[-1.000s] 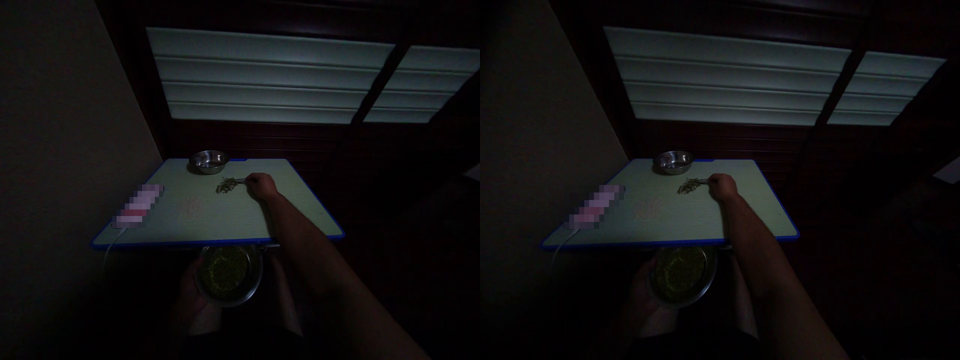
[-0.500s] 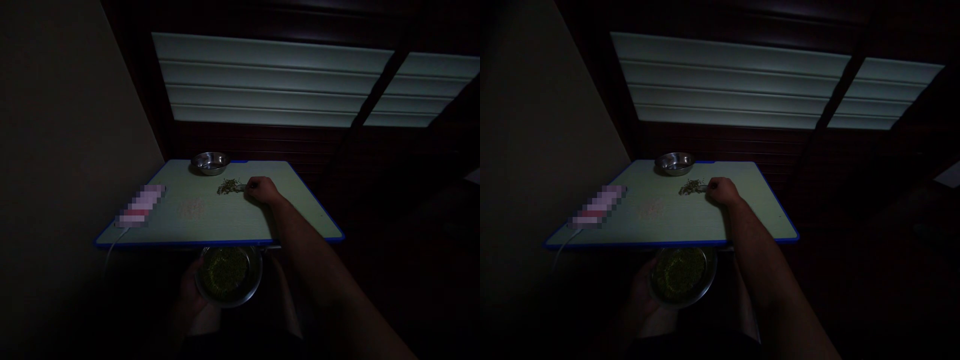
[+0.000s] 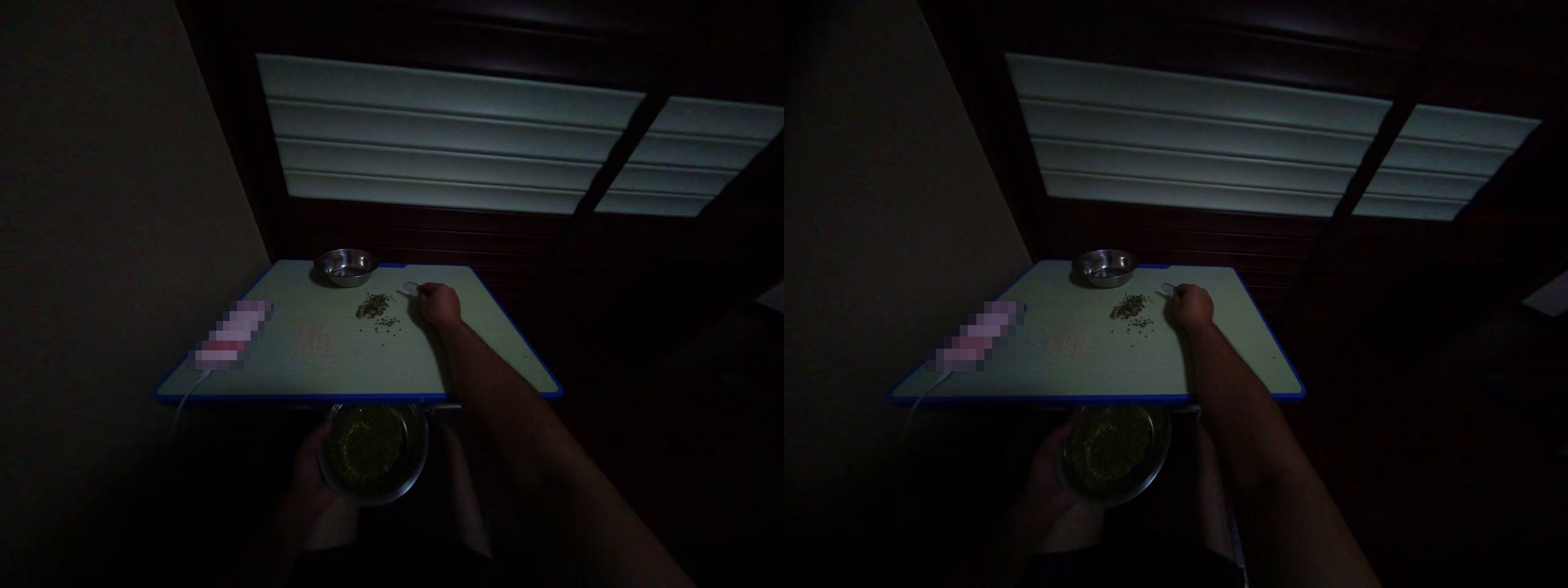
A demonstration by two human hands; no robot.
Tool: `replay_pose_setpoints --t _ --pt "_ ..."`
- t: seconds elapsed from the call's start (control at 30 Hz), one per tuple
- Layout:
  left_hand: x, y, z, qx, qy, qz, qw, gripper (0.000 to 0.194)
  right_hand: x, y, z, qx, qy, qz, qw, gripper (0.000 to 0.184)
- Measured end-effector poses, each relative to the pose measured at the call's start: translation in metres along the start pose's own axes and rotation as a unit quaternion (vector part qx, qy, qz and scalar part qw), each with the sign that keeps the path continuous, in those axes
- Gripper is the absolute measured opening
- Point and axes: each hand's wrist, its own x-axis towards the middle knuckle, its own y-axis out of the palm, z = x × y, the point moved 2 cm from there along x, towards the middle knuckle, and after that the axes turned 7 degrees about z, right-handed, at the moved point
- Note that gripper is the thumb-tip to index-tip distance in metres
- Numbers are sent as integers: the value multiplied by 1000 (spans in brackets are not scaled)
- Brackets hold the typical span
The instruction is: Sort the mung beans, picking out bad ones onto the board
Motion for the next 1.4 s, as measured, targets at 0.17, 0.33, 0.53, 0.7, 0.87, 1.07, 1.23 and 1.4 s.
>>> replay_pose_setpoints --t 0.17,0.33,0.53,0.7,0.87,1.07,1.23,1.4 --pt "2 -3 1 -19 -14 26 999 24 22 9 4 -57 -20 46 997 28" --pt "0 0 3 -14 -4 -1 1000 23 28 12 0 -43 -59 76 994 23" --pt "-2 8 5 -8 -16 3 1000 24 8 2 -3 -40 -128 128 983 27" --pt "-1 10 8 6 -23 14 1000 24 -18 -8 4 -51 -161 144 975 28" --pt "0 13 10 4 -19 36 999 24 -39 -12 9 -43 -150 143 977 25" --pt "2 12 13 8 -15 45 999 33 -51 -14 9 -15 -118 82 990 23" --pt "4 15 11 18 -5 31 999 34 -49 -17 0 18 -65 16 998 23" --pt "7 21 13 14 -6 30 999 31 -49 -16 -4 23 -89 40 995 21"
